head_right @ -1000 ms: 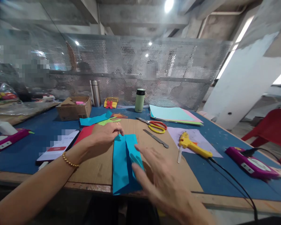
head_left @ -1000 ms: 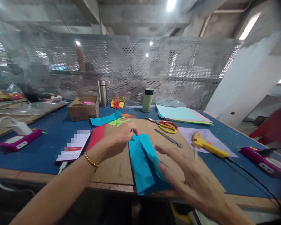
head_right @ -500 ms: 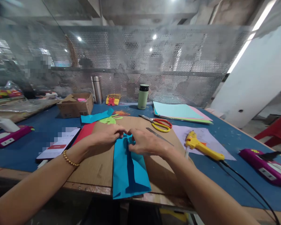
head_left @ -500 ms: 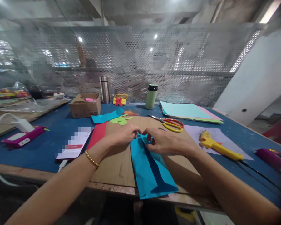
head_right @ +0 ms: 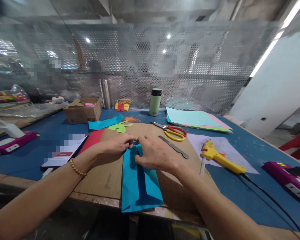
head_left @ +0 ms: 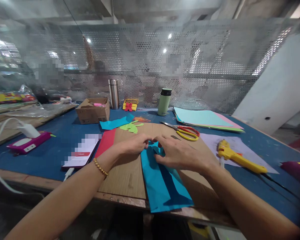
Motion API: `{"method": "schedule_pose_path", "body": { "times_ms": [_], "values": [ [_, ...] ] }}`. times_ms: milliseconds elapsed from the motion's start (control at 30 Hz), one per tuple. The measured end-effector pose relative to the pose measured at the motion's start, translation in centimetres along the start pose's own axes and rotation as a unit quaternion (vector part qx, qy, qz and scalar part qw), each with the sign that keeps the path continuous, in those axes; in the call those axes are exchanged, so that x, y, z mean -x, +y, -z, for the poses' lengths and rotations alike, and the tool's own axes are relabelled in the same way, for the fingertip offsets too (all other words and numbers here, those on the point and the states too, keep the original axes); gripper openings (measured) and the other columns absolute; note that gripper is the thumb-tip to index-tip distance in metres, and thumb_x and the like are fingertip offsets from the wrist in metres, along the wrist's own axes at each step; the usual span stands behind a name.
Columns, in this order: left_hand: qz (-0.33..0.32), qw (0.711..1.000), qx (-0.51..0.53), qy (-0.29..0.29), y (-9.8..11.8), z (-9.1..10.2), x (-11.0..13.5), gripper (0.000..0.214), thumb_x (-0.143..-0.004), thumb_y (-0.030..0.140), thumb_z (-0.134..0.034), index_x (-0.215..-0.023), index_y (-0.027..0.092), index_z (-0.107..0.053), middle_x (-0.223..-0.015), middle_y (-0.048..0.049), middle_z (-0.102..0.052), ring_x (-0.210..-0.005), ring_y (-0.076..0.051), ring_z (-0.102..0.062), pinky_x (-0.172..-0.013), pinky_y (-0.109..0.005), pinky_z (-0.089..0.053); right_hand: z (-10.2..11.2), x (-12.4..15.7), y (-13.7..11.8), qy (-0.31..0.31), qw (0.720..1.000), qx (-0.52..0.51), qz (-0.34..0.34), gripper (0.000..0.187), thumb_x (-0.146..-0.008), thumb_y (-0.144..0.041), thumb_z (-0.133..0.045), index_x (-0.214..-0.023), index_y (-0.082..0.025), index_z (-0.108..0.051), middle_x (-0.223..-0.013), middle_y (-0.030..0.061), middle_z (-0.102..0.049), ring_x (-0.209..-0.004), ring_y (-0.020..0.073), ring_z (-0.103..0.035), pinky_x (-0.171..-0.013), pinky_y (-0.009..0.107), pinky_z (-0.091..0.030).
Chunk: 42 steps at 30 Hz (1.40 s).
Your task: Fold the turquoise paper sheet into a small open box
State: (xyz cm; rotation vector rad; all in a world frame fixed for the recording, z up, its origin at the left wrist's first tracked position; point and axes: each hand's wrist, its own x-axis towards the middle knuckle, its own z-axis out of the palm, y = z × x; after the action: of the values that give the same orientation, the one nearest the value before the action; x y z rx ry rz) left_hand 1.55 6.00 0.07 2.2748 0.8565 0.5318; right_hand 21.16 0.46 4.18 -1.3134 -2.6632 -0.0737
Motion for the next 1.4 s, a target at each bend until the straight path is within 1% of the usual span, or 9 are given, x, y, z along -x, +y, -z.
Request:
{"method": "schedule_pose_path", "body": {
  "times_ms": [133, 333, 533, 733, 833, 967, 1067, 1267, 1400],
  "values": [
    [-0.015, 1.0, 0.012, -0.013, 0.6, 0.1, 0.2, 0.029, -0.084, 0.016, -0.051, -0.108, 0.019, -0.069, -0.087, -0.0018, -0.066, -0.075, -0.014, -0.052, -0.075, -0.027, -0.041, 0.3, 0.0, 0.3, -0.027, 1.0, -0.009, 0.002, 0.036, -0.078, -0.028, -0.057, -0.111, -0.015, -0.062, -0.104, 0.0122, -0.068, -0.091, 0.0253, -0.064, -0.072, 0.031, -0.04],
    [-0.024, 0.999, -0.027, -0.017, 0.0, 0.1, 0.1, 0.039, -0.084, 0.009, -0.044, -0.111, 0.018, -0.071, -0.091, -0.0041, -0.07, -0.078, -0.016, -0.055, -0.074, -0.028, -0.041, 0.8, -1.1, 2.5, -0.075, 0.985, -0.152, -0.023, 0.035, -0.074, -0.018, -0.057, -0.107, -0.018, -0.069, -0.098, 0.0071, -0.072, -0.083, 0.0189, -0.064, -0.067, 0.025, -0.044],
    [0.023, 0.998, -0.058, -0.012, 0.1, 0.1, 0.1, 0.046, -0.079, 0.004, -0.045, -0.113, 0.018, -0.073, -0.089, -0.0049, -0.072, -0.078, -0.017, -0.058, -0.075, -0.028, -0.043, 0.1, -1.9, 5.7, -0.148, 0.934, -0.323, -0.039, 0.034, -0.072, -0.027, -0.064, -0.103, -0.017, -0.072, -0.077, -0.0005, -0.066, -0.069, 0.0144, -0.058, -0.058, 0.022, -0.043],
    [0.015, 0.995, -0.103, 0.0, 1.4, 0.3, 0.2, 0.046, -0.074, 0.004, -0.045, -0.107, 0.017, -0.075, -0.098, -0.0066, -0.071, -0.087, -0.019, -0.059, -0.079, -0.029, -0.044, -0.9, -2.3, 6.7, -0.169, 0.885, -0.428, -0.066, 0.031, -0.065, -0.03, -0.072, -0.091, -0.015, -0.072, -0.078, -0.0005, -0.068, -0.075, 0.0147, -0.06, -0.068, 0.024, -0.045],
    [0.007, 0.992, -0.124, 0.028, 1.0, -0.1, -0.3, 0.035, -0.078, 0.008, -0.047, -0.096, 0.016, -0.076, -0.088, -0.0061, -0.068, -0.081, -0.018, -0.057, -0.074, -0.029, -0.043, -0.8, -2.3, 6.5, -0.165, 0.881, -0.435, -0.085, 0.029, -0.064, -0.029, -0.072, -0.09, -0.015, -0.072, -0.078, -0.0006, -0.069, -0.076, 0.0151, -0.06, -0.07, 0.024, -0.045],
    [0.0, 0.992, -0.117, 0.052, 0.3, -1.0, -1.1, 0.023, -0.087, 0.026, -0.053, -0.082, 0.015, -0.072, -0.075, -0.0042, -0.064, -0.072, -0.016, -0.054, -0.067, -0.028, -0.04, -0.4, -2.1, 6.3, -0.158, 0.876, -0.447, -0.088, 0.025, -0.065, -0.027, -0.069, -0.088, -0.017, -0.073, -0.08, -0.001, -0.07, -0.078, 0.0159, -0.061, -0.071, 0.024, -0.046],
    [0.009, 0.996, -0.076, 0.037, 0.3, -1.2, -1.6, 0.019, -0.083, 0.031, -0.062, -0.088, 0.015, -0.072, -0.08, -0.0037, -0.066, -0.074, -0.016, -0.055, -0.067, -0.027, -0.04, -0.1, -1.9, 6.1, -0.149, 0.877, -0.449, -0.079, 0.022, -0.064, -0.025, -0.068, -0.085, -0.017, -0.072, -0.081, -0.0007, -0.071, -0.08, 0.0162, -0.062, -0.071, 0.024, -0.046],
    [0.043, 0.997, 0.043, -0.037, 0.9, -0.9, -1.9, 0.021, -0.078, 0.024, -0.065, -0.093, 0.013, -0.074, -0.081, -0.0034, -0.067, -0.076, -0.015, -0.055, -0.067, -0.027, -0.04, -1.0, -2.0, 6.6, -0.127, 0.887, -0.437, -0.079, 0.024, -0.062, -0.028, -0.07, -0.084, -0.016, -0.07, -0.079, 0.0002, -0.071, -0.077, 0.0163, -0.062, -0.066, 0.024, -0.047],
    [0.071, 0.996, 0.051, -0.029, 0.9, -1.2, -2.0, 0.022, -0.077, 0.027, -0.067, -0.093, 0.013, -0.074, -0.082, -0.003, -0.067, -0.075, -0.015, -0.056, -0.069, -0.028, -0.04, -1.3, -2.0, 6.6, -0.116, 0.886, -0.443, -0.076, 0.027, -0.063, -0.03, -0.073, -0.085, -0.015, -0.069, -0.079, 0.0005, -0.07, -0.073, 0.0144, -0.062, -0.062, 0.022, -0.047]
  ]
}}
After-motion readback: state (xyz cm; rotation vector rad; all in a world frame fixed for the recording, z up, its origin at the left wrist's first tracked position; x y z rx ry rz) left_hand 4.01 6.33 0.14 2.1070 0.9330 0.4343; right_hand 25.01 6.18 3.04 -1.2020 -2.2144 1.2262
